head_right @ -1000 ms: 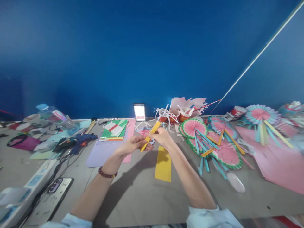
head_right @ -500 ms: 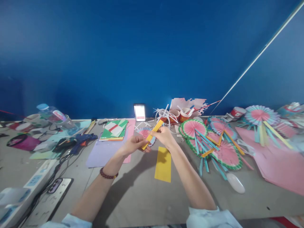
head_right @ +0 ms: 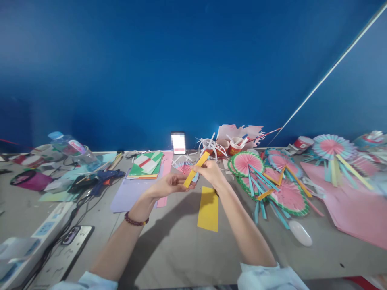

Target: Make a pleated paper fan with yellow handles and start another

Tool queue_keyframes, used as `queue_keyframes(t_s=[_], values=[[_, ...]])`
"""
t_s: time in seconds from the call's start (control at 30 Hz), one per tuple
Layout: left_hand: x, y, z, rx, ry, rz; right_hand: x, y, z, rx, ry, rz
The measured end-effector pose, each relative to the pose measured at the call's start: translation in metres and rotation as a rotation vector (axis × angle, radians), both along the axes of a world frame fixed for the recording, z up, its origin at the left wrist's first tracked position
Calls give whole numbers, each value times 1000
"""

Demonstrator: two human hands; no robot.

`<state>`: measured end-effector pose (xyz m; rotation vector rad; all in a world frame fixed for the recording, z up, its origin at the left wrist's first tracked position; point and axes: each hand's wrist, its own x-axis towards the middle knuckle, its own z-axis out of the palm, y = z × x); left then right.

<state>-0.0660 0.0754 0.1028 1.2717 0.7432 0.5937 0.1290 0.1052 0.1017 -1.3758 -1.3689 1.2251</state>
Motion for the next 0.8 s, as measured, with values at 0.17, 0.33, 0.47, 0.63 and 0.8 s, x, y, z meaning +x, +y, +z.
queue_keyframes(t_s=[0.17,0.33,0.47,0.63,0.8], values=[[-1,-1,4,24,-29,-25,1,0,2,9,-26,0],[-3,0,3,-13,-30,-19,2,0,2,11,-18,-31],[-2,1,2,-25,31,13,3,-1,4,21,-39,-62],[1,2,-1,-40,71,133,4,-1,4,46,-55,-63],[1,4,-5,-46,80,168,3,-2,5,33,-36,-65]])
